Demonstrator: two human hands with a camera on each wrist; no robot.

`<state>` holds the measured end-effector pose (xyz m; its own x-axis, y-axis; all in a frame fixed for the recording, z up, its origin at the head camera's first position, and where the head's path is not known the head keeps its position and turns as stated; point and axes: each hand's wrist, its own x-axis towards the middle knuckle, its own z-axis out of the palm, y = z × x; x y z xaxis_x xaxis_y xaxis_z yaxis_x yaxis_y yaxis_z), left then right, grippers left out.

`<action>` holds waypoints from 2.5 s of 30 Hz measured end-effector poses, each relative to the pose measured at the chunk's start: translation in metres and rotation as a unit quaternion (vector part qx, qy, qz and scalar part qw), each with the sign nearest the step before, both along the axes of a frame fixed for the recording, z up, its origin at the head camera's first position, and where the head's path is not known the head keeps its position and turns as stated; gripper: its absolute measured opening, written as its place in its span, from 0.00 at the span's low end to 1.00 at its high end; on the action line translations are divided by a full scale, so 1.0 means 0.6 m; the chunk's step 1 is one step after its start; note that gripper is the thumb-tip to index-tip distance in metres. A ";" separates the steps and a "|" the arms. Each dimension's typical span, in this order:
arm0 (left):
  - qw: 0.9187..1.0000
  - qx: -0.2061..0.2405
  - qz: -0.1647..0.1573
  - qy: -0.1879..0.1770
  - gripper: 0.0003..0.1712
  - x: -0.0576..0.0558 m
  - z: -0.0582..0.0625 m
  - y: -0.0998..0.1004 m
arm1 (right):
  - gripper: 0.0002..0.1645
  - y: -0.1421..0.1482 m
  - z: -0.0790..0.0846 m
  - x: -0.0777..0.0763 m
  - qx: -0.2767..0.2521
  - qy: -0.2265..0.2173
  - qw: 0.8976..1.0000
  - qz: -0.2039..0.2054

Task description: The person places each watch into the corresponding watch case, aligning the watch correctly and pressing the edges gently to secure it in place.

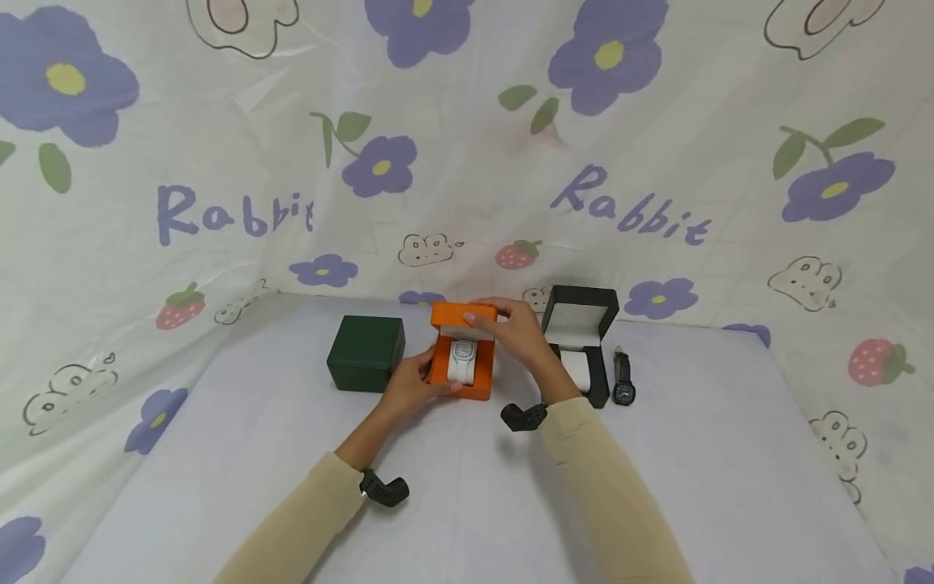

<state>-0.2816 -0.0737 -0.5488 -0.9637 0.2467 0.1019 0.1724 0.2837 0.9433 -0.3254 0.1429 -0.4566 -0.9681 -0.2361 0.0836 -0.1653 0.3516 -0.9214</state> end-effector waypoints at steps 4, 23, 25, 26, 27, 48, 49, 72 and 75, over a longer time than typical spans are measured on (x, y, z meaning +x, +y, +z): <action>1.000 -0.010 0.005 0.003 0.49 0.000 -0.002 0.000 | 0.26 0.000 -0.006 0.005 0.002 0.012 1.000 -0.004; 1.000 -0.003 0.017 -0.008 0.52 0.001 0.000 0.002 | 0.27 0.001 -0.026 0.023 0.013 0.037 0.999 -0.018; 1.000 -0.001 0.015 -0.008 0.52 0.001 0.000 0.002 | 0.27 0.000 -0.029 0.025 0.009 0.043 0.999 -0.018; 1.000 0.000 0.015 -0.008 0.52 0.001 -0.001 0.002 | 0.27 0.000 -0.030 0.026 0.008 0.045 0.999 -0.018; 1.000 0.000 0.013 -0.007 0.51 0.001 -0.001 0.002 | 0.26 0.000 -0.032 0.027 0.007 0.045 0.999 -0.018; 1.000 -0.003 0.012 -0.016 0.49 0.000 0.001 0.001 | 0.24 -0.005 -0.046 0.039 -0.004 0.074 0.997 -0.016; 1.000 -0.002 0.011 -0.017 0.48 0.001 0.000 0.001 | 0.23 -0.005 -0.048 0.040 -0.004 0.073 0.997 -0.018; 1.000 -0.013 0.008 0.009 0.41 -0.010 0.001 0.002 | 0.25 -0.004 -0.061 0.051 0.009 0.106 0.994 -0.021; 1.000 -0.015 0.009 0.009 0.41 -0.007 -0.001 0.001 | 0.25 -0.004 -0.063 0.055 0.010 0.107 0.994 -0.018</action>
<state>-0.2860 -0.0728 -0.5491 -0.9661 0.2327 0.1120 0.1840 0.3158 0.9308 -0.2927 0.1403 -0.4945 -0.9362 -0.2058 0.2848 -0.3446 0.3789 -0.8589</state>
